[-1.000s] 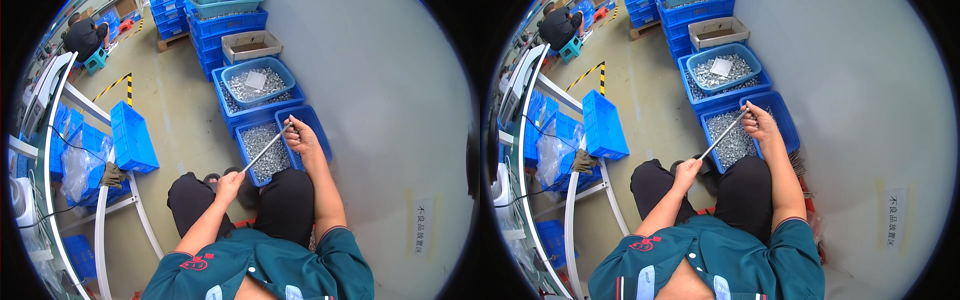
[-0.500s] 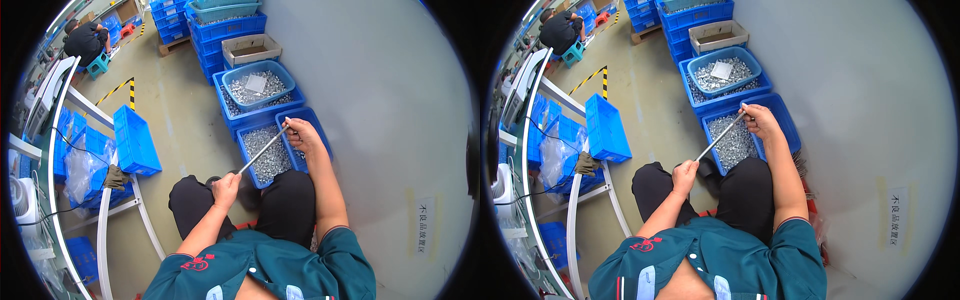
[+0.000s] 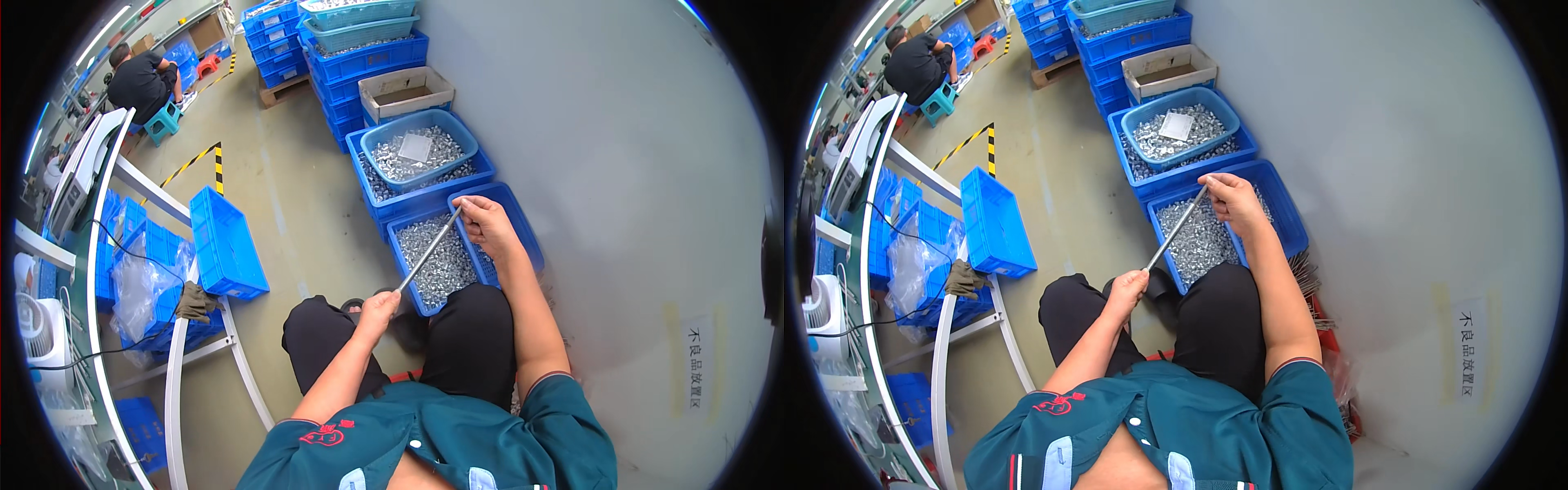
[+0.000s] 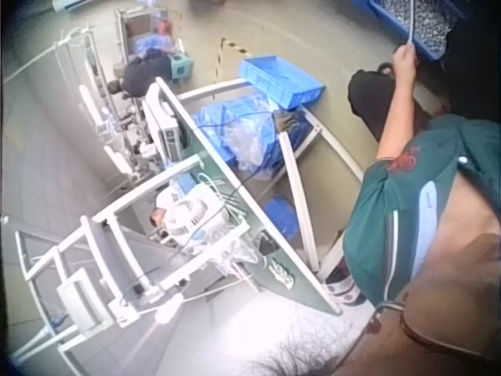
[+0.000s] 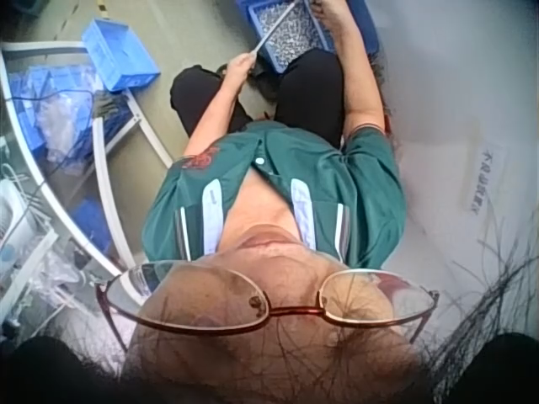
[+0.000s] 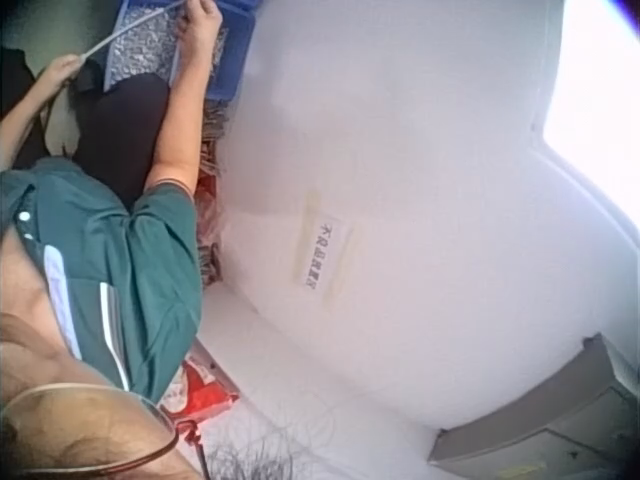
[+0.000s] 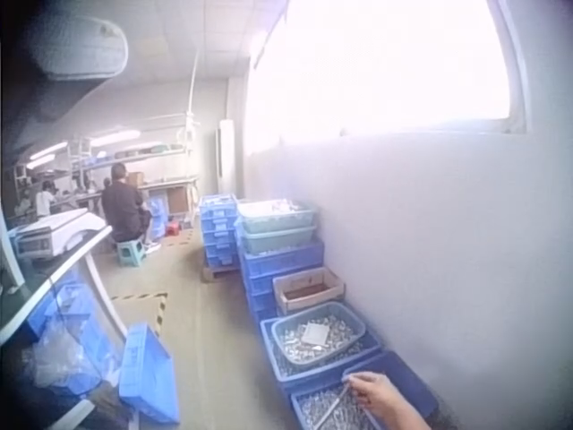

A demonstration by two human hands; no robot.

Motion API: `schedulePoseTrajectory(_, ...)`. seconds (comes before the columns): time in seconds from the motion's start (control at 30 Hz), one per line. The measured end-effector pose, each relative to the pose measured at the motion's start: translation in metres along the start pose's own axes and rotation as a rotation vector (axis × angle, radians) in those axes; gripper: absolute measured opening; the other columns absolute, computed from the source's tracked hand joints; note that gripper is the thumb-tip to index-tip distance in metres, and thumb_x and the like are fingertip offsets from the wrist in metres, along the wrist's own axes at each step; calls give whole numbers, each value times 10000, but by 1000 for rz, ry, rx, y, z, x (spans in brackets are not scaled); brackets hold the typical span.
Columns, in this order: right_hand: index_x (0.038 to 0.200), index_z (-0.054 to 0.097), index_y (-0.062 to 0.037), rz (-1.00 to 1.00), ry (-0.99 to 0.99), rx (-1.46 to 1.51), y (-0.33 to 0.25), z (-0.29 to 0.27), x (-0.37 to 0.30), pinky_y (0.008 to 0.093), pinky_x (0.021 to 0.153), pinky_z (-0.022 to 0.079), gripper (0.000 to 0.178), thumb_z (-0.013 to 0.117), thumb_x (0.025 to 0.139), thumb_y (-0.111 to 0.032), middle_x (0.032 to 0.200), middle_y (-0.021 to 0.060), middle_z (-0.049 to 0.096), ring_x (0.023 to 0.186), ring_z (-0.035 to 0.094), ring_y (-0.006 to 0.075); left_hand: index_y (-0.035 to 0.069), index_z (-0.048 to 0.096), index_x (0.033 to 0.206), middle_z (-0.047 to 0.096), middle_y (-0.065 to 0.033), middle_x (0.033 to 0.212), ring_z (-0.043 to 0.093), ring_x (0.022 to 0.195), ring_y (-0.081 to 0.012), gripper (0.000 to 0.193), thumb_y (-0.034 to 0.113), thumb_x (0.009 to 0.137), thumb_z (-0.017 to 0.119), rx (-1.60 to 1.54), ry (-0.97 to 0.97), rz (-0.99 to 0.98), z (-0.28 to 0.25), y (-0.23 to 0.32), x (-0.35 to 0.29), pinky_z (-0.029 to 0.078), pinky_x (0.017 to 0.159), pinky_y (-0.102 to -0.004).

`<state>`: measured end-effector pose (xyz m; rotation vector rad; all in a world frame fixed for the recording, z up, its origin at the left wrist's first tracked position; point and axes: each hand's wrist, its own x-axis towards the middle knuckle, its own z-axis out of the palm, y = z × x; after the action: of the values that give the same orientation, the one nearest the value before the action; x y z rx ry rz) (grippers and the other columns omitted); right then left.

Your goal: Inspecting and threading small metal parts onto a thin rod.

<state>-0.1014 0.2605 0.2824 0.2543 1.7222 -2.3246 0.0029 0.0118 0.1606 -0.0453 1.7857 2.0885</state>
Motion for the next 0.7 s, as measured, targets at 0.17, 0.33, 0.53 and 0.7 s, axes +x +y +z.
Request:
schedulePoseTrajectory(0.17, 943, 624, -20, -48, -256, 65, -7, -14, -2, 165, 390, 236, 164, 597, 855, -156, 584, -45, 436, 450, 330, 18, 136, 436, 620, 321, 76, 524, 231, 428, -31, 396, 397, 909, 504, -32, -79, -51, -2, 20, -7, 172, 397, -200)
schedulePoseTrajectory(0.33, 977, 621, -12, 55, -319, -86, -2, 4, -5, 163, 402, 239, 184, 590, 857, -148, 582, -46, 438, 459, 349, 17, 133, 430, 616, 295, 78, 507, 215, 421, -31, 420, 430, 907, 493, -104, -149, -175, -4, 25, -6, 157, 396, -201)
schedulePoseTrajectory(0.53, 1033, 574, 11, 278, -137, 9, 9, -3, 1, 157, 389, 234, 243, 557, 877, -175, 672, -6, 474, 483, 356, 25, 132, 439, 619, 345, 79, 541, 268, 451, -26, 400, 396, 912, 502, -62, -12, -78, 2, 25, -3, 198, 417, -198)
schedulePoseTrajectory(0.7, 1004, 539, 44, 247, -18, 199, 19, -13, 10, 161, 352, 260, 211, 507, 874, -120, 751, 72, 555, 458, 380, 50, 119, 451, 617, 363, 85, 557, 298, 494, -20, 372, 328, 916, 523, -15, 38, -39, -4, 2, 4, 232, 448, -200)
